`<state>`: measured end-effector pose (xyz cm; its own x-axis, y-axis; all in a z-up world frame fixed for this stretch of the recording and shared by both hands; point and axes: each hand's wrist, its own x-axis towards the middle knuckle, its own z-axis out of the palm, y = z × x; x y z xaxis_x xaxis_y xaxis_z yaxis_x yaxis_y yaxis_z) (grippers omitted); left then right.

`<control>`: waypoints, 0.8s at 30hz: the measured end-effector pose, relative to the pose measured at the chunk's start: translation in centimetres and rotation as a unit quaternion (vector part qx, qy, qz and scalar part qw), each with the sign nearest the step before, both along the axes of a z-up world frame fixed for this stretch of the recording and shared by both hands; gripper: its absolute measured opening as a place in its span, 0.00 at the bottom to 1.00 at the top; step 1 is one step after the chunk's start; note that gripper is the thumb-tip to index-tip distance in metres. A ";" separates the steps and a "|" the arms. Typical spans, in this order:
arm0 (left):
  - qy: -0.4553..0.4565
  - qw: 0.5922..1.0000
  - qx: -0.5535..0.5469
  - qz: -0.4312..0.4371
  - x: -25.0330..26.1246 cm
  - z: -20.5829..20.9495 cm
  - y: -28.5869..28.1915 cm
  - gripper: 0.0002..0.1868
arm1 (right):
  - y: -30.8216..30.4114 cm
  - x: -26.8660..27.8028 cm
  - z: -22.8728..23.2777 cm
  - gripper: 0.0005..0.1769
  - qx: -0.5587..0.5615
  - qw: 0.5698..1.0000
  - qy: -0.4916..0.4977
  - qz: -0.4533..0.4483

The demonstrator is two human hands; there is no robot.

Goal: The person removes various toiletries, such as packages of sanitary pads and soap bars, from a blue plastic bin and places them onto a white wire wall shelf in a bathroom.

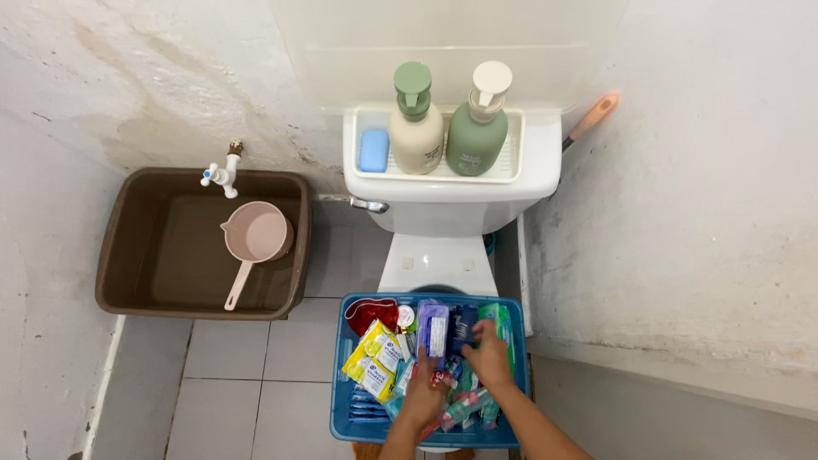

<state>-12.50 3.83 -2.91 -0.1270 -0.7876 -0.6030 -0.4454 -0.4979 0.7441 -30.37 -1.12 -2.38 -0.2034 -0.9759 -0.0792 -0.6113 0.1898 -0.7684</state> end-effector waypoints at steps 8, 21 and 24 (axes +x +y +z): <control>0.248 0.870 0.251 0.345 -6.1 6.5 -3.1 0.48 | 1.8 -8.5 8.7 0.33 0.233 0.904 -0.356 0.035; 0.161 0.944 0.098 0.271 -3.4 -0.4 -6.5 0.24 | -6.0 -10.3 25.7 0.16 0.338 0.888 -0.297 0.099; 0.154 0.950 0.005 0.271 -2.6 -1.0 -4.7 0.33 | -4.7 -9.2 26.2 0.14 0.344 0.867 -0.344 0.106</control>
